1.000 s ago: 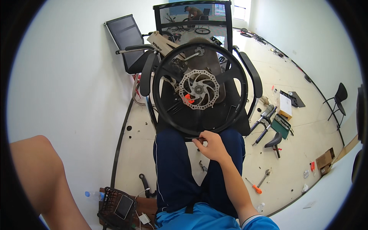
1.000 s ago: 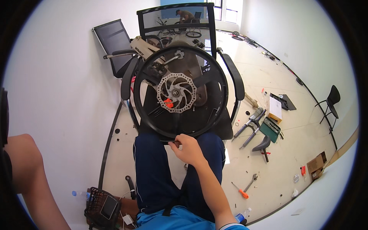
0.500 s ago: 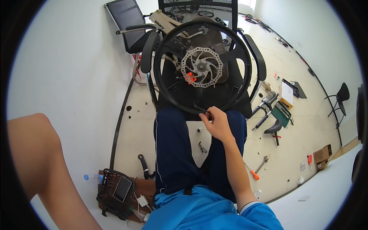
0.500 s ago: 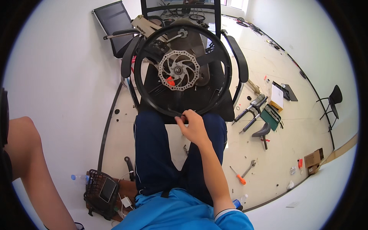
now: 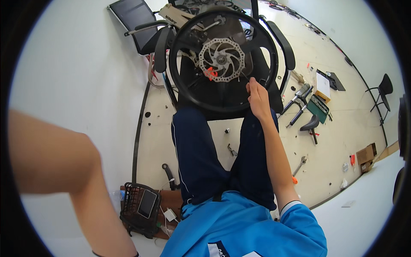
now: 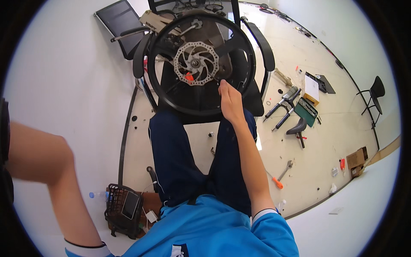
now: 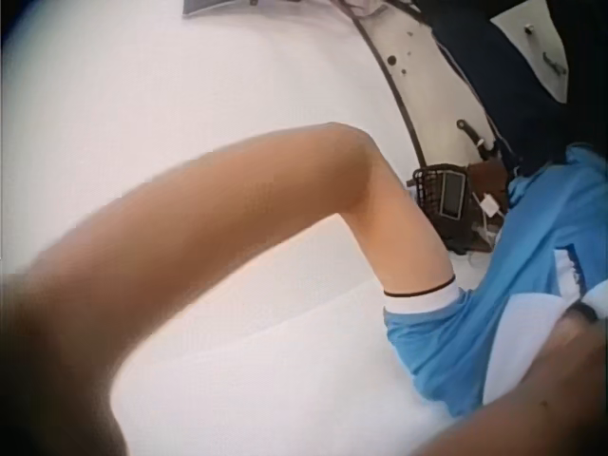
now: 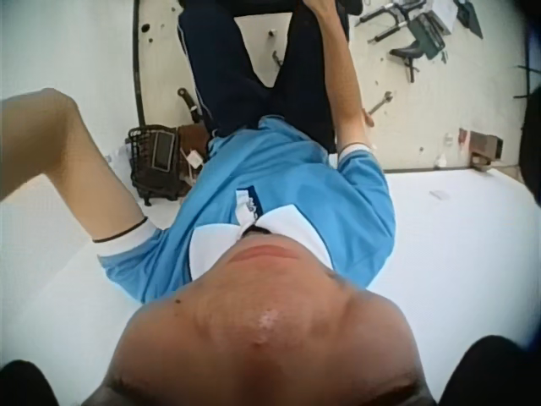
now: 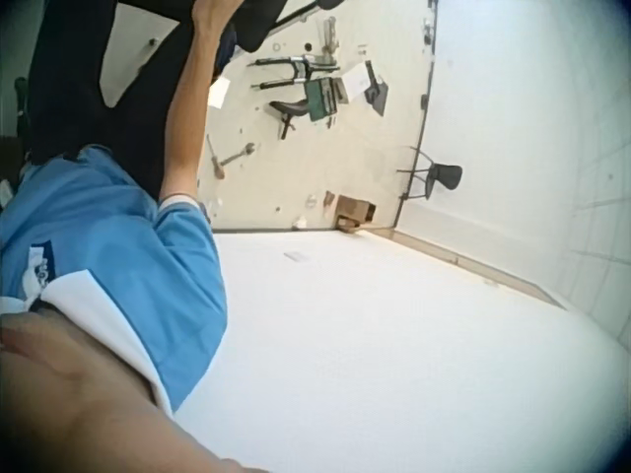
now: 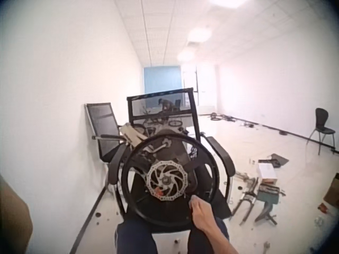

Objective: The person sits on the floor and assembles a bicycle disc brake rotor, inserting and adjusting small metal pins and springs into the rotor using their hands and a small tool. The person repeatedly picks up pins, places them into the rotor, and uses a tool to adjust components.

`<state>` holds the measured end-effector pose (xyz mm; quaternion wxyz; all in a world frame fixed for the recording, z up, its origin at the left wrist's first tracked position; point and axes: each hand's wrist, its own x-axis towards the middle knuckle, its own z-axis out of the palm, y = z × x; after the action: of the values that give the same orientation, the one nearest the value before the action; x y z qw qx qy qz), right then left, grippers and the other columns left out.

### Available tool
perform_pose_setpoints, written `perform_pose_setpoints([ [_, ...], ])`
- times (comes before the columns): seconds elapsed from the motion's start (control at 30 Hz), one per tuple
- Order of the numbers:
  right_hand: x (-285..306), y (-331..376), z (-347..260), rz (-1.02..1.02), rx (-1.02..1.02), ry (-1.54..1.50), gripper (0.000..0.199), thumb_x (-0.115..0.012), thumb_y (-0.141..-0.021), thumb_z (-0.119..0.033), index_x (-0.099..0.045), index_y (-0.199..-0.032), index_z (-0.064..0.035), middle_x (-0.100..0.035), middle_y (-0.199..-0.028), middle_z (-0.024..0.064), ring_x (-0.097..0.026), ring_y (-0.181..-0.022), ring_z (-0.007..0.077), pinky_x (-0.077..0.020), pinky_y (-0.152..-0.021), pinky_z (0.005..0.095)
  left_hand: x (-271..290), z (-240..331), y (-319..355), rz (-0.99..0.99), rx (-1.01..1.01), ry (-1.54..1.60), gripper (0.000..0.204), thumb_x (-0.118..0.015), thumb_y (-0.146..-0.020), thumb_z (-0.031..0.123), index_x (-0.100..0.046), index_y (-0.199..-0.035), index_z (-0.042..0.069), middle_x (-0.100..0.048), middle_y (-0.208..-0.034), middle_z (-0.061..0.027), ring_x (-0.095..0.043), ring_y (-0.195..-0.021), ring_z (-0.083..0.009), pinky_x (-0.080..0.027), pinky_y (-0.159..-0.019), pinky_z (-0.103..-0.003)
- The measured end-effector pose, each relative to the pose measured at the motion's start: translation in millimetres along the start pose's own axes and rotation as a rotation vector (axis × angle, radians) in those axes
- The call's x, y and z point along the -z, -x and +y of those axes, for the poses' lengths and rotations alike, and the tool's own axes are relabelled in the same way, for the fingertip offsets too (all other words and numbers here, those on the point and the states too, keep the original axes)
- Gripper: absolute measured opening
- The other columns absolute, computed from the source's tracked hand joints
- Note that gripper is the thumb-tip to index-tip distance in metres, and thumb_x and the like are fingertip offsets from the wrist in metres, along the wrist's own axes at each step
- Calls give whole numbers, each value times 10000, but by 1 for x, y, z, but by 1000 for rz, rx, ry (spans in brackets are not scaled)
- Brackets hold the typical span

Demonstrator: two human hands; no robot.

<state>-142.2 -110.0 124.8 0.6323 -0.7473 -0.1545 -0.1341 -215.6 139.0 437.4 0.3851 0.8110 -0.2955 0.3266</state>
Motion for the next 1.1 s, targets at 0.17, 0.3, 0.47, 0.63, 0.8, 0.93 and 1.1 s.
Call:
perform_pose_setpoints([
  [0.17,-1,-54,-16,-10,268,333,484,-498,-1027,-404,-591,-841,33,-566,-757,226,-559,-723,376,-440,-683,443,-23,-27,3,60,193,90,298,-627,-951,243,-722,-1157,49,-731,-1112,-73,-682,-1017,-173,-514,-887,-282],
  [0.3,12,-93,-36,-153,276,672,534,-520,-989,-493,-680,-824,-11,-673,-819,213,-638,-826,423,-488,-718,490,-126,-141,39,-23,47,-125,173,-665,-905,121,-760,-1018,31,-755,-952,-77,-701,-808,-192,-546,-743,-324],
  [0.47,1,-128,-66,-322,303,925,558,-522,-959,-560,-727,-877,-48,-692,-851,239,-665,-884,422,-527,-780,501,-162,-192,74,-74,-7,-218,202,-709,-805,28,-737,-1003,-4,-695,-845,-153,-688,-762,-265,-535,-706,-336],
  [0.63,-5,-130,-76,-393,335,1121,626,-484,-965,-589,-739,-903,-20,-718,-861,213,-692,-875,400,-545,-805,476,-176,-202,86,-86,-90,-232,186,-693,-786,3,-731,-966,-23,-674,-846,-185,-666,-780,-352,-525,-716,-387],
  [0.8,-3,-146,-78,-384,500,1196,597,-507,-958,-563,-735,-884,-16,-718,-840,200,-692,-874,387,-547,-807,467,-174,-195,80,-60,-134,-283,138,-700,-804,36,-734,-924,-22,-667,-826,-179,-651,-767,-356,-514,-709,-411],
  [0.93,-8,-154,-85,-427,550,1141,556,-545,-946,-510,-735,-845,2,-713,-854,210,-690,-881,385,-546,-815,470,-171,-202,85,-2,-127,-299,130,-707,-813,55,-718,-903,-38,-644,-778,-162,-635,-725,-337,-499,-673,-398],
  [1.1,-9,-160,-82,-400,603,1122,484,-611,-906,-475,-724,-838,-10,-699,-832,161,-647,-920,362,-513,-832,460,-179,-203,90,53,-94,-253,116,-711,-809,32,-711,-897,-44,-642,-773,-160,-638,-685,-310,-495,-636,-378],
])
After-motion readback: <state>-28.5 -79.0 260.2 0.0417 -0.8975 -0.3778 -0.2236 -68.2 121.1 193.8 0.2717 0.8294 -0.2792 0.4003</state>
